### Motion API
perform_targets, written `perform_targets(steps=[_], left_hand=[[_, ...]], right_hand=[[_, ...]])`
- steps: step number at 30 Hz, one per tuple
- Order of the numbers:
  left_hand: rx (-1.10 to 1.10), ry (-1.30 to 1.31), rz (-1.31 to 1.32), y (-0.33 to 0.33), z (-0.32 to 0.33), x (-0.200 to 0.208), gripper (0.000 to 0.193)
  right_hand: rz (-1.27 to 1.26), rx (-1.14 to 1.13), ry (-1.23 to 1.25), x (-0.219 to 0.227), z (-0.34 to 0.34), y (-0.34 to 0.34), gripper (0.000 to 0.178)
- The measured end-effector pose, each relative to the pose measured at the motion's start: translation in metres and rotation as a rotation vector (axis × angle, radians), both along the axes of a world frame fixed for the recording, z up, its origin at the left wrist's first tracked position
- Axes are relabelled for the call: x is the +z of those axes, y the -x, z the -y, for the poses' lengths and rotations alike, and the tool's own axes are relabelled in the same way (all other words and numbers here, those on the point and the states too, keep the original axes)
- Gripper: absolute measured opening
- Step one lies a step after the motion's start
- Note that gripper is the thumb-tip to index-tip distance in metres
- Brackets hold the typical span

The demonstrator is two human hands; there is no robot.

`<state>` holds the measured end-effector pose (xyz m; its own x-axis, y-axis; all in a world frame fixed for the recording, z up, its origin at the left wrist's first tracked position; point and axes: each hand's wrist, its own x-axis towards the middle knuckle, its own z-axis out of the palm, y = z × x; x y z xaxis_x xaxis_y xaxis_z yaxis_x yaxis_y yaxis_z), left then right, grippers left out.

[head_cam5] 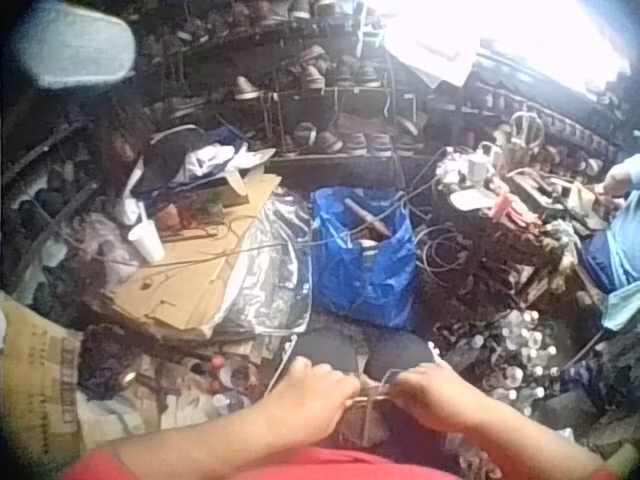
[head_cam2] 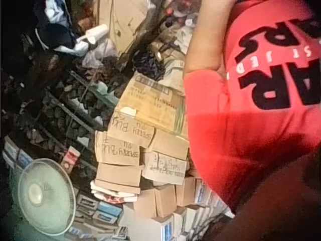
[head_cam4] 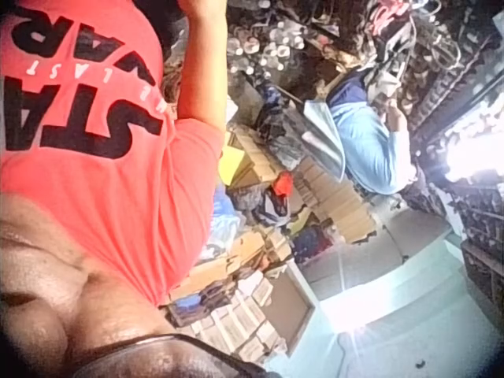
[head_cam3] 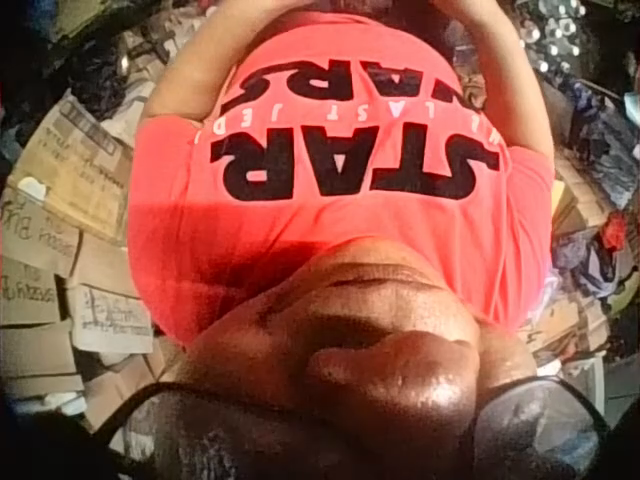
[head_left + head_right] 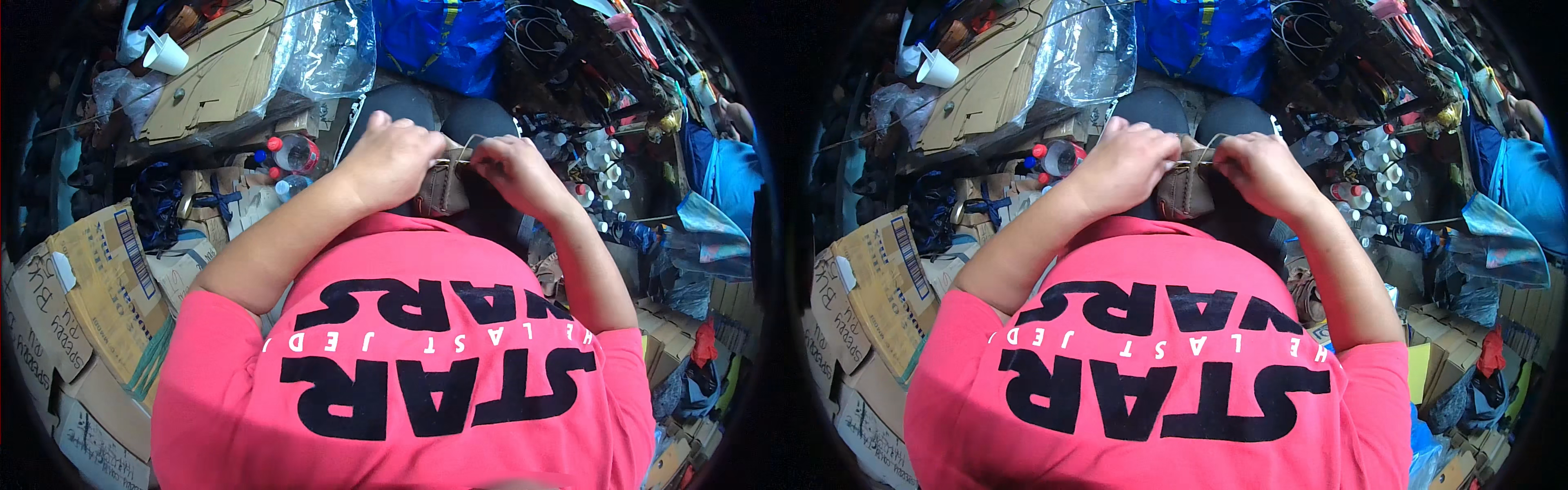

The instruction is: Stitching together leather components of a shoe by hand using a needle and thread.

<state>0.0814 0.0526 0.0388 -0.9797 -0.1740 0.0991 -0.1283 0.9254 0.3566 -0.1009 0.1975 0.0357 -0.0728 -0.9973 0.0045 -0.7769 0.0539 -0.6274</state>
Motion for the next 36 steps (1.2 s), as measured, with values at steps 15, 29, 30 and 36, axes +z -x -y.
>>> perform_targets(steps=[15,29,30,36], left_hand=[[-0.13,0.087,0.086,-0.05,0.044,0.001,0.015],[0.129,-1.333,-0.29,-0.006,0.021,0.013,0.005],[0.16,-1.256,-0.418,-0.021,0.04,0.007,0.006],[0.042,0.101,0.003,-0.062,0.073,-0.011,0.023]], right_hand=[[-0.436,0.074,-0.065,0.007,-0.032,0.023,0.007],[1.64,-0.304,0.17,-0.009,0.006,0.011,0.017],[1.443,-0.475,0.226,0.0,-0.007,0.022,0.015],[-0.005,-0.342,-0.338,0.013,-0.046,0.023,0.036]])
